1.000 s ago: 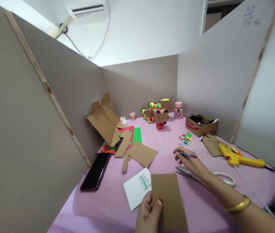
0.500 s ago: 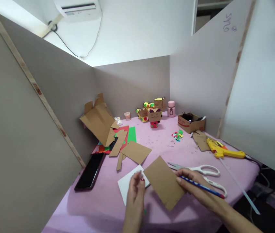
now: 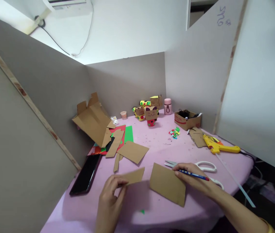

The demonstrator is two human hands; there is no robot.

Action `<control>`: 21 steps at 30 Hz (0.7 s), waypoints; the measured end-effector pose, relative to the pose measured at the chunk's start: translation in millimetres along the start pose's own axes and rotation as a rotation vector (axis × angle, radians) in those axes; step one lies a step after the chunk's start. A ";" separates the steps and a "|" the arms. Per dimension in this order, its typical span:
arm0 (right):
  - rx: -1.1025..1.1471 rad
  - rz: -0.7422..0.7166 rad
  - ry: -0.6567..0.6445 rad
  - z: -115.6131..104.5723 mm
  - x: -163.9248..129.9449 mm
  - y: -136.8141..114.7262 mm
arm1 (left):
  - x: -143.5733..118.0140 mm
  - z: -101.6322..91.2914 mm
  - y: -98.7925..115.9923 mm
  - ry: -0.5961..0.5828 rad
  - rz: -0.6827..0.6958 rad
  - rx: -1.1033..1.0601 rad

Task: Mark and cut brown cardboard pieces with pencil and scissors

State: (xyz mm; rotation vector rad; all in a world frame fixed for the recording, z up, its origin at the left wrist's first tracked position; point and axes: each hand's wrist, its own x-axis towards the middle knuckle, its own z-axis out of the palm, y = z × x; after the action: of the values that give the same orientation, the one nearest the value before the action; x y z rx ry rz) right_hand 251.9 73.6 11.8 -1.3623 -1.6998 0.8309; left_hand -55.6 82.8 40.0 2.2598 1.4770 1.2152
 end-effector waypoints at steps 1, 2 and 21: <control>0.007 -0.001 -0.002 -0.3 0.6 -0.5 | -4.1 0.4 0.6 0.071 0.096 0.012; 0.014 -0.001 -0.004 -0.5 1.0 -1.6 | -8.6 2.9 1.2 0.139 0.185 0.026; 0.240 0.106 -0.056 22.1 -2.6 -23.3 | -48.7 79.4 23.2 0.004 0.181 -0.317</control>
State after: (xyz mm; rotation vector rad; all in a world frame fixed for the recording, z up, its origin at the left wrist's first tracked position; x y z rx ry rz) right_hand 222.0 65.8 21.0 -1.2824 -1.5235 1.1043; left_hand 8.3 52.4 -25.0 2.2071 1.0115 1.3906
